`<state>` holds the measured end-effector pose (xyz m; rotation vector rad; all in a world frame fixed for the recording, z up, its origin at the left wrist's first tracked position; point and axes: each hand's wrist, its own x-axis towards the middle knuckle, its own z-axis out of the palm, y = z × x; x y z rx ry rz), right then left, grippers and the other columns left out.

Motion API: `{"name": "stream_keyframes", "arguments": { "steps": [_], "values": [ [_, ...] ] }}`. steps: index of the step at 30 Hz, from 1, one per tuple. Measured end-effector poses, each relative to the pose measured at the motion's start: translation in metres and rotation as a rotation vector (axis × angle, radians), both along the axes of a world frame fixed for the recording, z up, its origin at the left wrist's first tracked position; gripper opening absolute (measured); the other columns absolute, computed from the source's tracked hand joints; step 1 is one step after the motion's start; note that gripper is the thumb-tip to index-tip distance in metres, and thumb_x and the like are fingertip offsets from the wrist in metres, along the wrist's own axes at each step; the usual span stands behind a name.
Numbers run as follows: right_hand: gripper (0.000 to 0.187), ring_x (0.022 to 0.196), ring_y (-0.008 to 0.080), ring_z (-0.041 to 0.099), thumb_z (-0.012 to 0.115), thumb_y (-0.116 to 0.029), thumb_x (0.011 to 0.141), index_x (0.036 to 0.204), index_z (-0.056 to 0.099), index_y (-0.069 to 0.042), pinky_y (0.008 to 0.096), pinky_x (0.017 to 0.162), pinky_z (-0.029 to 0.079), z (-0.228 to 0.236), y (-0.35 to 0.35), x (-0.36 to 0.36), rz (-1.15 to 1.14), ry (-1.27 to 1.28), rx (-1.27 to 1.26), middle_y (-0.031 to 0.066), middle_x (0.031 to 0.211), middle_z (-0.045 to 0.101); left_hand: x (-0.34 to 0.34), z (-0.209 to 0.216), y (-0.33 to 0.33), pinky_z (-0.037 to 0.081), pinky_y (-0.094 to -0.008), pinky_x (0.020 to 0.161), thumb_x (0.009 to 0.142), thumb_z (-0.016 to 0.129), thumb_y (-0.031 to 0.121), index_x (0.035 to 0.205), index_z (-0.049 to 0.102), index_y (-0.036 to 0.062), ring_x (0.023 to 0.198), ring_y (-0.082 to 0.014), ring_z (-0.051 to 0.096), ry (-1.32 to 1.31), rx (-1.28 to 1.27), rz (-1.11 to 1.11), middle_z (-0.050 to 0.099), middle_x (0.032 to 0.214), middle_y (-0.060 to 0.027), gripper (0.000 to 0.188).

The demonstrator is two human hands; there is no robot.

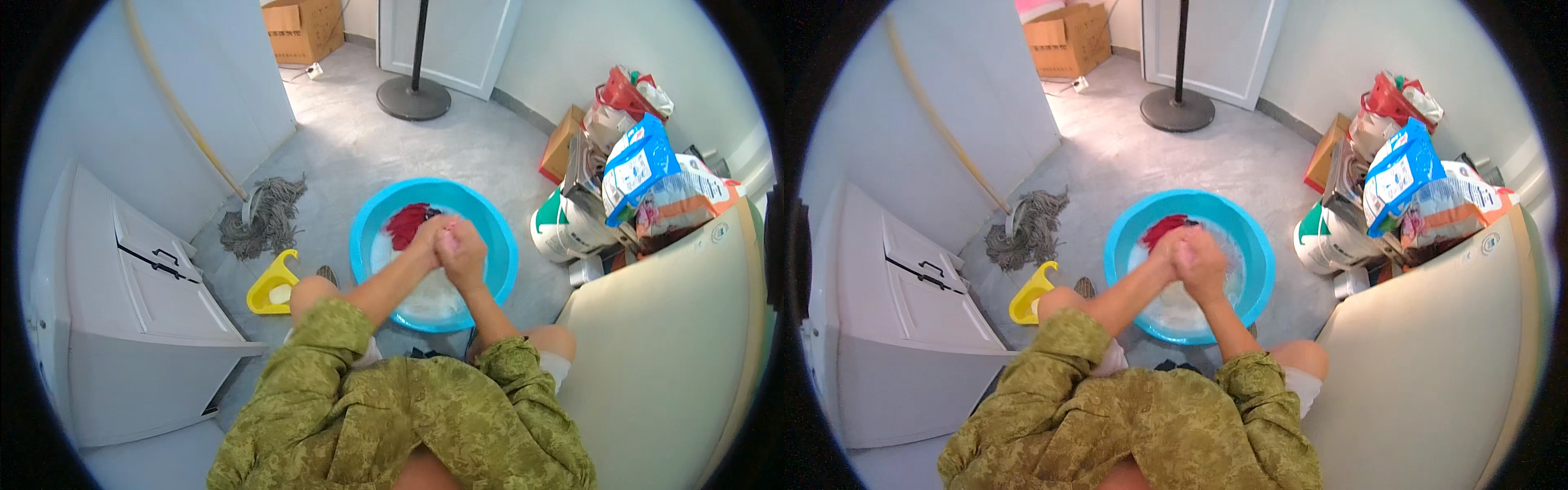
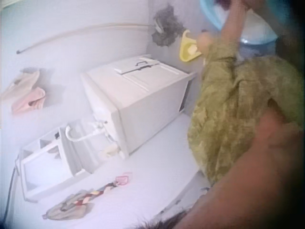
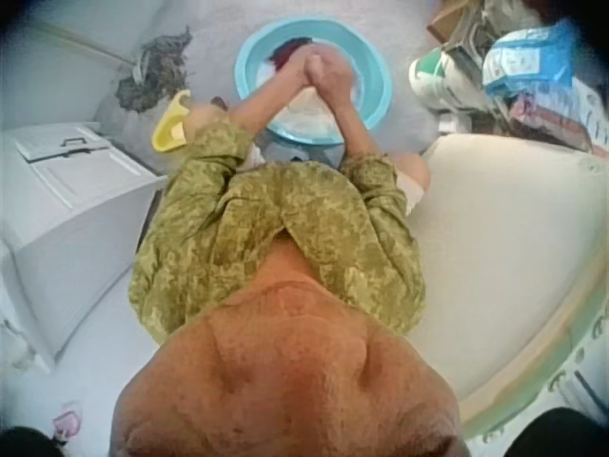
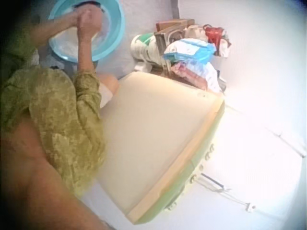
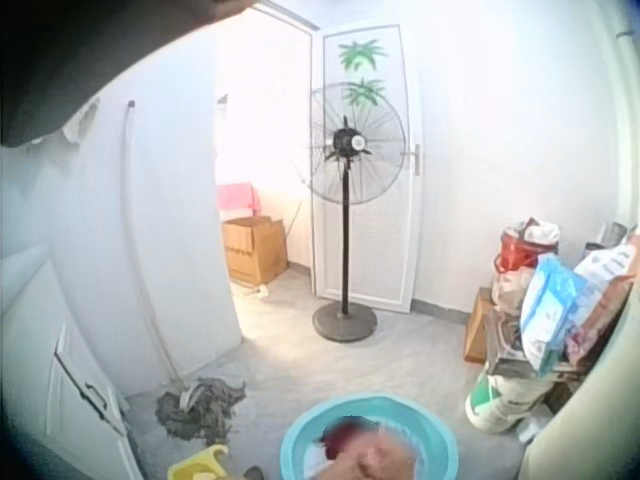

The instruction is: The person hand washes clothes in a blue basin filled with soapy water. They scrub and rinse several items, including a red cloth and a white cloth, using both hands to agitate and squeeze the fabric.

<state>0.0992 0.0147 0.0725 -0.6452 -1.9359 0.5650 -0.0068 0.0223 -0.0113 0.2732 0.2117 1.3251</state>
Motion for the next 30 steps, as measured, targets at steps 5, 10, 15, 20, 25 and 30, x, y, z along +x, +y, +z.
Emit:
{"name": "stream_keyframes", "arguments": {
  "steps": [5, 10, 15, 20, 25, 30],
  "values": [
    [0.027, 0.065, 0.0294, 0.051, 0.061, -0.024, 0.078, 0.067, 0.050, -0.002, 0.0419, 0.057, 0.037, -0.060, 0.065, 0.014, -0.234, -0.093, -0.568, 0.0169, 0.071, 0.051, 0.032, 0.003, 0.005, 0.049, -0.0352, 0.065, 0.082, 0.055, 0.016, 0.083, 0.056, 0.0074, 0.072, -0.0199, 0.058, 0.264, -0.494, 0.546, 0.058, 0.078, -0.0058, 0.008],
    [0.021, 0.062, 0.0313, 0.047, 0.063, -0.019, 0.076, 0.068, 0.050, -0.006, 0.0425, 0.058, 0.037, -0.040, -0.015, -0.026, -0.086, -0.019, 0.071, 0.0132, 0.065, 0.045, -0.049, -0.070, 0.017, 0.049, -0.0342, 0.063, 0.081, 0.056, 0.016, 0.077, 0.057, 0.0077, 0.072, -0.0167, 0.057, 0.141, -0.206, 0.421, 0.058, 0.080, -0.0046, 0.009],
    [0.020, 0.068, 0.0333, 0.050, 0.062, -0.017, 0.075, 0.066, 0.047, -0.005, 0.0436, 0.060, 0.038, -0.060, 0.078, -0.003, -0.363, -0.393, -0.149, 0.0165, 0.072, 0.050, 0.034, -0.001, 0.010, 0.050, -0.0357, 0.074, 0.085, 0.051, 0.018, 0.084, 0.060, 0.0113, 0.084, -0.0162, 0.060, 0.117, -0.590, 0.503, 0.062, 0.087, -0.0025, 0.011],
    [0.018, 0.072, 0.0337, 0.051, 0.057, -0.020, 0.077, 0.070, 0.053, -0.004, 0.0441, 0.062, 0.039, -0.035, 0.023, -0.027, -0.077, 0.041, -0.253, 0.0152, 0.075, 0.053, -0.019, -0.046, 0.021, 0.049, -0.0350, 0.064, 0.080, 0.056, 0.017, 0.073, 0.055, 0.0119, 0.066, -0.0174, 0.054, 0.015, -0.326, 0.476, 0.055, 0.074, -0.0014, 0.009],
    [0.013, 0.071, 0.0349, 0.050, 0.055, -0.016, 0.076, 0.072, 0.053, -0.004, 0.0436, 0.060, 0.038, -0.049, 0.027, -0.026, -0.204, -0.271, 0.144, 0.0153, 0.074, 0.052, 0.004, -0.023, 0.007, 0.049, -0.0402, 0.074, 0.084, 0.050, 0.023, 0.077, 0.057, 0.0141, 0.077, -0.0185, 0.056, -0.119, -0.076, 0.227, 0.059, 0.080, -0.0009, 0.014],
    [0.014, 0.070, 0.0343, 0.051, 0.054, -0.016, 0.076, 0.072, 0.052, -0.004, 0.0441, 0.060, 0.038, -0.042, 0.064, -0.005, -0.224, -0.092, -0.213, 0.0156, 0.073, 0.052, 0.020, -0.003, 0.015, 0.049, -0.0353, 0.071, 0.085, 0.047, 0.028, 0.083, 0.062, 0.0168, 0.079, -0.0188, 0.059, 0.224, -0.442, 0.454, 0.062, 0.079, -0.0014, 0.018]
  ]
}}
